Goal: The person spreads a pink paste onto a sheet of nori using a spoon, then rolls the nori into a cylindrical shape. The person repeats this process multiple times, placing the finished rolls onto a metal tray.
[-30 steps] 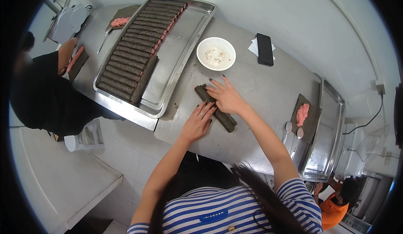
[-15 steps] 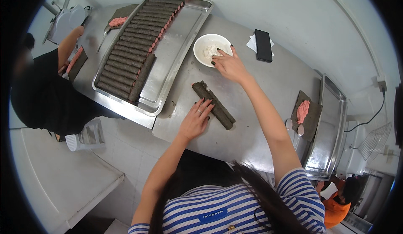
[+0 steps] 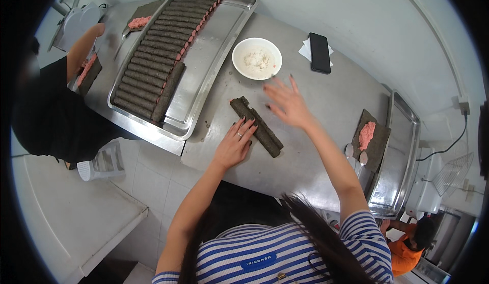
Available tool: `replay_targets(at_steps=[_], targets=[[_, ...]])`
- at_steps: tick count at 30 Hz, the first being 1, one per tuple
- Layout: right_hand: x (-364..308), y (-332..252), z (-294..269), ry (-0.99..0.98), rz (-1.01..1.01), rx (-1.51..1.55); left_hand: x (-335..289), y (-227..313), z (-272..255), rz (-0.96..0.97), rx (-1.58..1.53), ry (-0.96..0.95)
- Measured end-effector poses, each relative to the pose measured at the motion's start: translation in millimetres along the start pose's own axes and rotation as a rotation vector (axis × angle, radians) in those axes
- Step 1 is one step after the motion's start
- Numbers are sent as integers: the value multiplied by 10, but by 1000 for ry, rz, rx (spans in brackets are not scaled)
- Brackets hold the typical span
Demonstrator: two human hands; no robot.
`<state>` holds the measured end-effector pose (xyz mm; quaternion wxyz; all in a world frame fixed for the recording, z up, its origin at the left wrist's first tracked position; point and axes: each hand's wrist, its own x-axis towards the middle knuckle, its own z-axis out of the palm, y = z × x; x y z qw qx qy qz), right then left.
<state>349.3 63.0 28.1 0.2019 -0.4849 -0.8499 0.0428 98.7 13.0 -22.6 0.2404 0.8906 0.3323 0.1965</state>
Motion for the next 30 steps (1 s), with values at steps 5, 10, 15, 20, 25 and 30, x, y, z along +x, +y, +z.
replay_targets(at_steps=[5, 10, 15, 20, 25, 30], targets=[[702, 424, 185, -29, 92, -213, 22, 8, -50, 21, 5, 9], [798, 477, 198, -233, 146, -118, 8, -11, -36, 16, 8, 18], [187, 70, 116, -191, -112, -43, 11, -20, -12, 16, -2, 23], [-586, -302, 107, -413, -73, 112, -4, -16, -13, 9, -5, 20], [-700, -196, -121, -316, -70, 168, 1, -10, -25, 6, -16, 23], [254, 313, -12, 75, 84, 10, 25, -24, -15, 28, -10, 16]])
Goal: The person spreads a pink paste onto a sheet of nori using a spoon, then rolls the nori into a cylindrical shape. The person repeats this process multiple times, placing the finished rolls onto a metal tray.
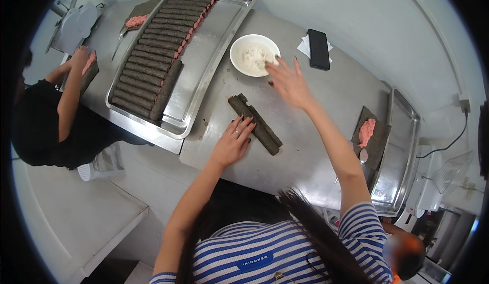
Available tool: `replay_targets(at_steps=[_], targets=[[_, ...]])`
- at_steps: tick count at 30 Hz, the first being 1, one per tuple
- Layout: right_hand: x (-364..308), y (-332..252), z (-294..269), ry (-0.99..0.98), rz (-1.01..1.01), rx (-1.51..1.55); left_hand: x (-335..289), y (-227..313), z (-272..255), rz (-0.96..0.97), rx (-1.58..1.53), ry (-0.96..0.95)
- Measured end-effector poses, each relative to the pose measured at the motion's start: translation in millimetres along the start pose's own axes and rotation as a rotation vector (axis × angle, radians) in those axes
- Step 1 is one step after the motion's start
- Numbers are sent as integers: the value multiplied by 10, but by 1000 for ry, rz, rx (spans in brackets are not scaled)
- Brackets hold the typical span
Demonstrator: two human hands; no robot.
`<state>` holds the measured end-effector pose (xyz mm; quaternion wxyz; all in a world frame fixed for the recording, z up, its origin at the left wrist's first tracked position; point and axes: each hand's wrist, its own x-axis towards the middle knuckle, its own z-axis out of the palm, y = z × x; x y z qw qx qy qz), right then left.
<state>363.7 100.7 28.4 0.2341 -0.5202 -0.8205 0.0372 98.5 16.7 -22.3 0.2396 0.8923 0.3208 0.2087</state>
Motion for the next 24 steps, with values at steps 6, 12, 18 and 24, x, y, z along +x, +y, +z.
replay_targets(at_steps=[6, 12, 18, 24], targets=[[562, 209, 175, -427, 20, -184, -22, 7, -20, -15, 23, 2], [-21, 80, 70, -211, -95, 107, -15, 20, -1, -17, 20, -9], [-1290, -515, -109, -528, -139, 164, -37, 22, 12, -23, 46, -8], [-1059, -399, -435, -362, -116, 145, -49, 19, 2, -34, 63, -23]])
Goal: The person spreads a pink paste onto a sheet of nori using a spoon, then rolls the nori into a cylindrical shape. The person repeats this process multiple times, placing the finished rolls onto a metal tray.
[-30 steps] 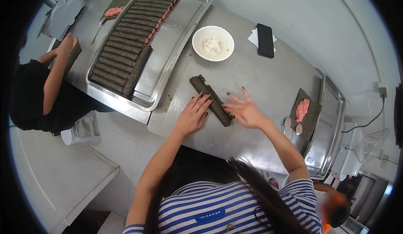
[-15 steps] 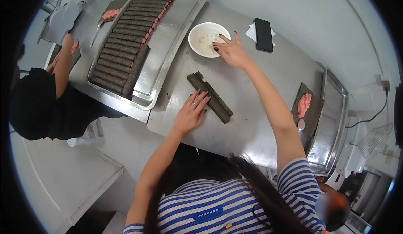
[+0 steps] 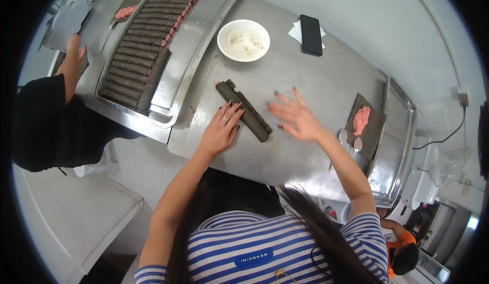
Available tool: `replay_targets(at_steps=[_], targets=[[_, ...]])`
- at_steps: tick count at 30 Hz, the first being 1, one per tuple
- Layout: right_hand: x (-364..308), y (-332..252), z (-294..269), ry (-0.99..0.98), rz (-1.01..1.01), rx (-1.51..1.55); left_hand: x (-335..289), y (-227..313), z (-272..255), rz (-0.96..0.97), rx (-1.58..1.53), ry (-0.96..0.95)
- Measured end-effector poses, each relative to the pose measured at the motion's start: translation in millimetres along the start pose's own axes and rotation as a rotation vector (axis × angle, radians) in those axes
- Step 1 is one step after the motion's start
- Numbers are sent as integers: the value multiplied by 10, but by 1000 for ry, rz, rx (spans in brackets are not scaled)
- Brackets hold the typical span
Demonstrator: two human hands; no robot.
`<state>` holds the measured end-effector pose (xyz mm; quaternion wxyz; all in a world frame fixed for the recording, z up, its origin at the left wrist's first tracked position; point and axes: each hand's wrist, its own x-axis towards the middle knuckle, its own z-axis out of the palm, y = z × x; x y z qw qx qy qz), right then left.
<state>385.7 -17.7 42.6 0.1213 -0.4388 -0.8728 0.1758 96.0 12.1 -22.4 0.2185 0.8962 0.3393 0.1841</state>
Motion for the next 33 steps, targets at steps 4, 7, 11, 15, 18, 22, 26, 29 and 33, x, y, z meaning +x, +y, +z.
replay_targets(at_steps=[4, 7, 11, 15, 18, 22, 26, 29, 33], targets=[[816, 517, -115, 283, 60, -148, 47, -14, -12, 30, -7, 7], [1347, 796, -68, 222, 143, -231, 65, -14, -17, 50, -19, 13], [1634, 855, -89, -125, 221, -358, 45, 3, -16, 35, -9, 17], [1268, 767, -84, 70, 107, -241, 63, 3, 4, 46, -1, 18], [707, 354, 56, 82, -51, -281, 7, -5, 0, 24, 1, 24], [-215, -127, 396, -176, 18, -156, 22, 13, -11, 18, -4, 19], [-674, -345, 434, -295, 121, -85, 23, 17, -5, 1, -10, 10], [-599, -404, 338, -238, 136, -75, 5, -4, 8, 8, 12, 14], [-279, -306, 443, -222, 101, -111, 37, -25, 9, 28, -15, 11]])
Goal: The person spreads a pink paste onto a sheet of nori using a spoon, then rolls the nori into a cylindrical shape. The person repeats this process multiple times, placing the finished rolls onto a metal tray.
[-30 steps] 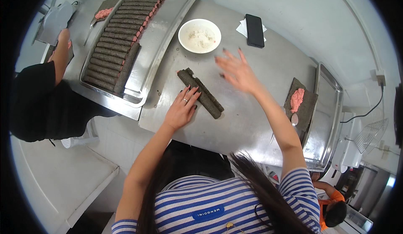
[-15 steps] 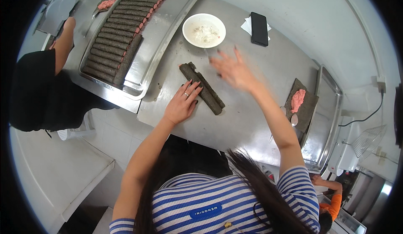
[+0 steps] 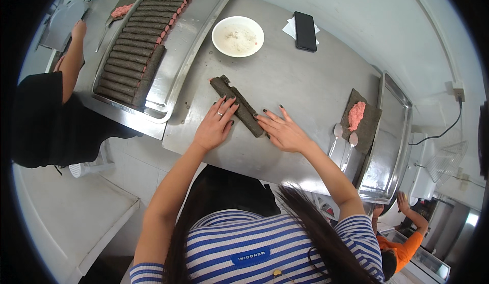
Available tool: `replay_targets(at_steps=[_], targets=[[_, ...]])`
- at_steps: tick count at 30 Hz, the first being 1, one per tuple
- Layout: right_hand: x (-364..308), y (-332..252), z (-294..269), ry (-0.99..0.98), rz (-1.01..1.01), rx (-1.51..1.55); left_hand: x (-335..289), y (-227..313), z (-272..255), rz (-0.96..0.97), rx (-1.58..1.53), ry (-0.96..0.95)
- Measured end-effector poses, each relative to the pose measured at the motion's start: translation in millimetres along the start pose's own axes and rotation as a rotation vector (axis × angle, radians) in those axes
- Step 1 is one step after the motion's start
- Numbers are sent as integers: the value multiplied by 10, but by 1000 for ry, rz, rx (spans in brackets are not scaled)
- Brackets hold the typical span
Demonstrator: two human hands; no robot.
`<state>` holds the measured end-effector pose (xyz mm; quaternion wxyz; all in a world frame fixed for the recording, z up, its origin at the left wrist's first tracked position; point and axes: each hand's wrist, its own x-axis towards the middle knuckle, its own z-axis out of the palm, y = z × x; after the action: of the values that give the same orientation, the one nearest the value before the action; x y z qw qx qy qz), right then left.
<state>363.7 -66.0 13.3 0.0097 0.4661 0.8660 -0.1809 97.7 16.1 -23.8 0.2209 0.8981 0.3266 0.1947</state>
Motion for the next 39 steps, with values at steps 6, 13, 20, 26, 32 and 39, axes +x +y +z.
replay_targets(at_steps=[6, 13, 20, 26, 32, 39], targets=[[674, 203, -31, 136, -84, -49, -4, -7, 10, 8, -2, 9], [1342, 330, -68, 155, -107, -15, -11, -8, 3, 3, -19, 14], [1551, 353, -124, 160, -28, 163, -8, -11, -5, 10, -20, 8], [1239, -42, -164, 468, 214, 350, -38, -18, 4, -43, -77, 66], [1077, -653, 119, 538, 475, 340, 213, -132, -434, 30, 162, 1], [1073, -797, 204, 528, 501, 296, 593, -376, -674, 309, 364, -344]])
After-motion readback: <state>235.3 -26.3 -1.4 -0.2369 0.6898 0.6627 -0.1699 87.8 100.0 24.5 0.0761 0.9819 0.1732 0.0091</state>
